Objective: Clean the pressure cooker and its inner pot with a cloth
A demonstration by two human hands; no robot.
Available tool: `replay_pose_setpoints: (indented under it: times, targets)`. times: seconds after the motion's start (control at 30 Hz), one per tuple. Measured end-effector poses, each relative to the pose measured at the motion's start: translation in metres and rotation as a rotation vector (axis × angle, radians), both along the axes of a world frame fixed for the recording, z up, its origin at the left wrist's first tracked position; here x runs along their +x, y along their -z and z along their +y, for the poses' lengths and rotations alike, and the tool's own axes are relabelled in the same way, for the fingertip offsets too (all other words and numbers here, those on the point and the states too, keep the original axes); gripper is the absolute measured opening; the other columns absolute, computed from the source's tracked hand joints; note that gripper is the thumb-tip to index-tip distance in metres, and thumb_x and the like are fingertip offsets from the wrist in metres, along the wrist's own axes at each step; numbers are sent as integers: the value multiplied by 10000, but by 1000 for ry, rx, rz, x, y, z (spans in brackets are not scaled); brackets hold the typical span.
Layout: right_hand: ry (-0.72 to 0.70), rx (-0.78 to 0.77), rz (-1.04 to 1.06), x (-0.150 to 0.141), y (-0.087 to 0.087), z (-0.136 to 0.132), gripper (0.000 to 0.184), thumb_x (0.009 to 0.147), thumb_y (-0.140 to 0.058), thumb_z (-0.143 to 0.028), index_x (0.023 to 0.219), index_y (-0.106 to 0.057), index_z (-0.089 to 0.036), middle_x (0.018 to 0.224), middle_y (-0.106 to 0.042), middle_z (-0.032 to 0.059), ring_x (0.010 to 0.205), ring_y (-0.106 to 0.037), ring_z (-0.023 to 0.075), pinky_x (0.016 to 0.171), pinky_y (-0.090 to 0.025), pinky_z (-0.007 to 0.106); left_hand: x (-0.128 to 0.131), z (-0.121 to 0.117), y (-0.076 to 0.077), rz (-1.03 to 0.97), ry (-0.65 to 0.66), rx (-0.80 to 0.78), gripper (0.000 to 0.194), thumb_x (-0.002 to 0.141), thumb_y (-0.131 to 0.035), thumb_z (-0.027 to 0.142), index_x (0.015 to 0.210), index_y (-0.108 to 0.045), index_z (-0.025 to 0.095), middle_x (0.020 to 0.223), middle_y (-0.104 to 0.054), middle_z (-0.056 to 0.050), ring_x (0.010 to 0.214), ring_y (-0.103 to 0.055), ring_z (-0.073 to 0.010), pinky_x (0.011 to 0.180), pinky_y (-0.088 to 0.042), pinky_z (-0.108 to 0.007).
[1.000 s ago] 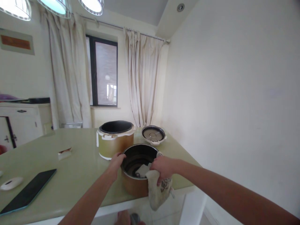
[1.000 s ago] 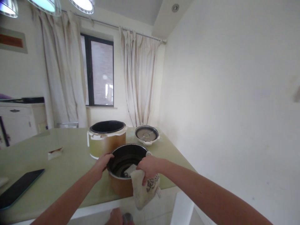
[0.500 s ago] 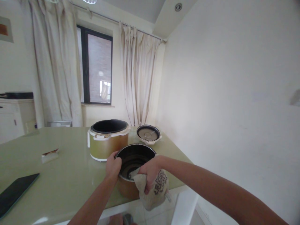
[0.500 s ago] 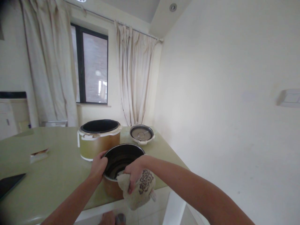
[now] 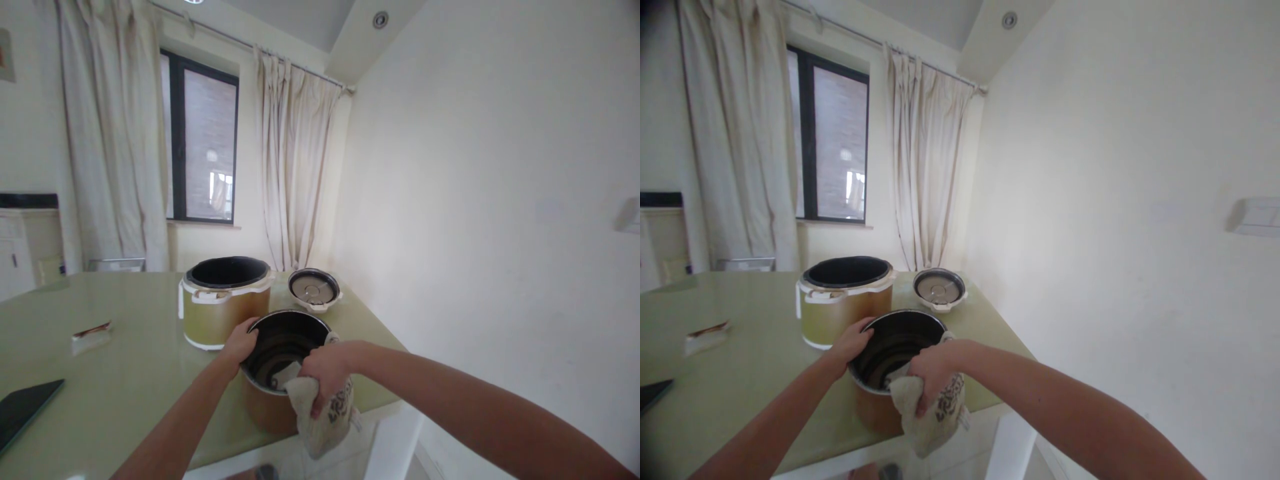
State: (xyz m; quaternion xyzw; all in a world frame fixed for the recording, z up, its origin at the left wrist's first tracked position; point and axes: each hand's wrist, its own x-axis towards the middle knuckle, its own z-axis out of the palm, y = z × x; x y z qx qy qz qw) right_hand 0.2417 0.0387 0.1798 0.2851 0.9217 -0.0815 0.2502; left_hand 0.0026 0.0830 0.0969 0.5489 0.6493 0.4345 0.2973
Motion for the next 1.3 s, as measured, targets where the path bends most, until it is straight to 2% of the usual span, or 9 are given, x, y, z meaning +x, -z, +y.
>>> replay_pose_setpoints:
  times: [0.17,0.33,0.43,0.67,0.8,0.9,1.07,1.2,1.3]
  targets:
    - [19,122,83,-1,8,-11,541,714,-856,-551,1161,-790,-252,1085,-820,92,1023,-778,330,804,-549,362,13,-5,14,-24,-195,15,312,921,-547,157,1120,-787,164,1108,-824,-111,1067,-749,-260,938,-559,-321]
    - [210,181,213,-44,25,-27,655,691,-835,-563,1178,-785,-127,1116,-802,209,974,-789,375,712,-582,368,19,-6,18,7,-228,31,297,930,-544,150,1112,-779,156,1106,-822,-124,1096,-749,-270,960,-554,-322]
    - [240,140,224,-54,27,-30,683,701,-817,-610,1168,-785,-112,1115,-798,230,964,-790,381,699,-585,368,16,-6,17,77,-199,49,324,922,-527,123,1148,-758,140,1149,-808,-143,1126,-742,-275,992,-542,-330]
    - [115,267,281,-4,29,-27,728,799,-682,-773,1264,-725,-214,1086,-808,170,932,-783,373,784,-575,436,4,-2,17,266,-131,40,248,928,-581,191,1123,-729,151,1143,-800,-145,1124,-738,-305,1009,-526,-366]
    - [-16,287,259,38,25,-3,573,823,-737,-697,1155,-757,-231,1030,-813,111,981,-763,323,874,-540,404,2,1,17,322,-99,39,354,874,-530,64,1155,-717,170,1157,-796,-131,1129,-741,-290,1008,-512,-347]
    - [-72,321,293,52,23,7,495,827,-777,-634,1086,-779,-213,1008,-813,105,1006,-749,299,950,-509,398,5,1,18,323,-112,14,388,888,-489,51,1191,-699,174,1133,-794,-135,1136,-741,-292,1005,-514,-352]
    - [59,309,242,21,28,-17,613,839,-671,-778,1038,-810,-215,954,-815,132,914,-775,317,808,-539,392,12,1,16,250,-132,25,457,864,-508,36,1266,-680,171,1187,-787,-138,1187,-724,-284,1031,-509,-339]
    - [248,256,313,-22,33,-39,735,813,-602,-857,1039,-809,-189,1035,-815,181,927,-785,356,741,-556,387,12,3,10,341,-65,8,525,891,-475,33,1381,-641,124,1365,-726,-170,1268,-686,-296,1083,-488,-352]
    - [293,259,381,-40,35,-43,729,801,-604,-850,1083,-797,-206,1106,-815,152,954,-778,363,755,-567,395,3,6,8,409,4,7,528,901,-460,36,1388,-651,111,1380,-722,-167,1284,-676,-298,1099,-484,-355]
